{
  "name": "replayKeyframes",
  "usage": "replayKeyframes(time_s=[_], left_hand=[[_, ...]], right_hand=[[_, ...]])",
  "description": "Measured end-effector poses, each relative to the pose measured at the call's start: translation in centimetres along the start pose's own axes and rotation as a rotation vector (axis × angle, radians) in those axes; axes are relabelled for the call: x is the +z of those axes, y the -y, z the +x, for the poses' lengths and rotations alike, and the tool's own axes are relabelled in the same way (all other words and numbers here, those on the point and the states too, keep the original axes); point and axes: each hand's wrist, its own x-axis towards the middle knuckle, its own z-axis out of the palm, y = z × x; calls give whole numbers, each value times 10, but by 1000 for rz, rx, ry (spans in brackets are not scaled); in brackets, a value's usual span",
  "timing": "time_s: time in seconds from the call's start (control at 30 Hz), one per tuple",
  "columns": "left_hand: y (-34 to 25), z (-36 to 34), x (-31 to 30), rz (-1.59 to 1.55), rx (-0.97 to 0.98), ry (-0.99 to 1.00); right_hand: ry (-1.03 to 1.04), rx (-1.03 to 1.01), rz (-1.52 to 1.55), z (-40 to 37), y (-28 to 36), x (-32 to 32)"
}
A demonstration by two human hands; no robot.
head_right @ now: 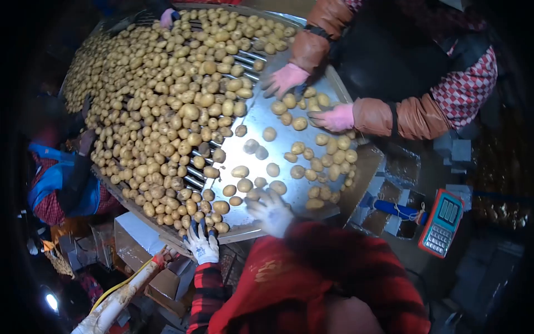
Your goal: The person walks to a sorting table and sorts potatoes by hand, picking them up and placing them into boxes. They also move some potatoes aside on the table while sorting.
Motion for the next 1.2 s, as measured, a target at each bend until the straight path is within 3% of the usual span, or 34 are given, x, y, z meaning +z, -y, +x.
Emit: replayKeyframes(time_s=[0.1, 0.2, 0.27, 0.3, 0.33, 0.4, 0.47, 0.53, 0.6, 0.67, 0.73, 0.77, 0.87, 1.03, 1.13, 1.2], left_hand=[[-3, 2, -8, 35, 39, 17], [-6, 2, -9, 39, 62, -20], [-7, 3, -8, 41, 71, -46], [-5, 1, -8, 46, 78, -57], [-5, 2, -8, 42, 83, -63], [-7, 1, -10, 28, 87, -81], [-11, 2, -13, 26, 91, -85], [-5, 0, -11, 19, 98, -75], [-5, -1, -12, 25, 90, -60], [-9, -3, -16, 31, 75, -44], [-5, -3, -13, 27, 79, -46], [-5, -3, -12, 30, 83, -49], [-4, -2, -10, 22, 95, -73], [-3, -1, -7, 37, 82, -81], [-5, -3, -8, 35, 82, -93], [-5, -3, -10, 36, 85, -94]], right_hand=[[-5, 258, 17, -62, -16, -41], [65, 389, -69, -118, -34, -77], [67, 658, -143, -144, -67, -67], [-168, 749, -170, -150, -82, -58], [-406, 831, -198, -149, -102, -48], [-470, 994, -78, -122, -151, -23], [-230, 1292, -191, -51, -125, -23], [-161, 1169, -67, -19, -98, -15], [-19, 915, -54, 3, -35, -36], [-204, 728, -14, 3, 3, -18], [-227, 453, -97, -16, 21, 5], [-134, 332, -51, -28, 30, -21], [-6, 331, -164, -80, 12, -16], [-163, 573, -157, -143, -19, -38], [-205, 642, -90, -107, 3, -55], [-107, 434, -57, -59, 34, -50]])
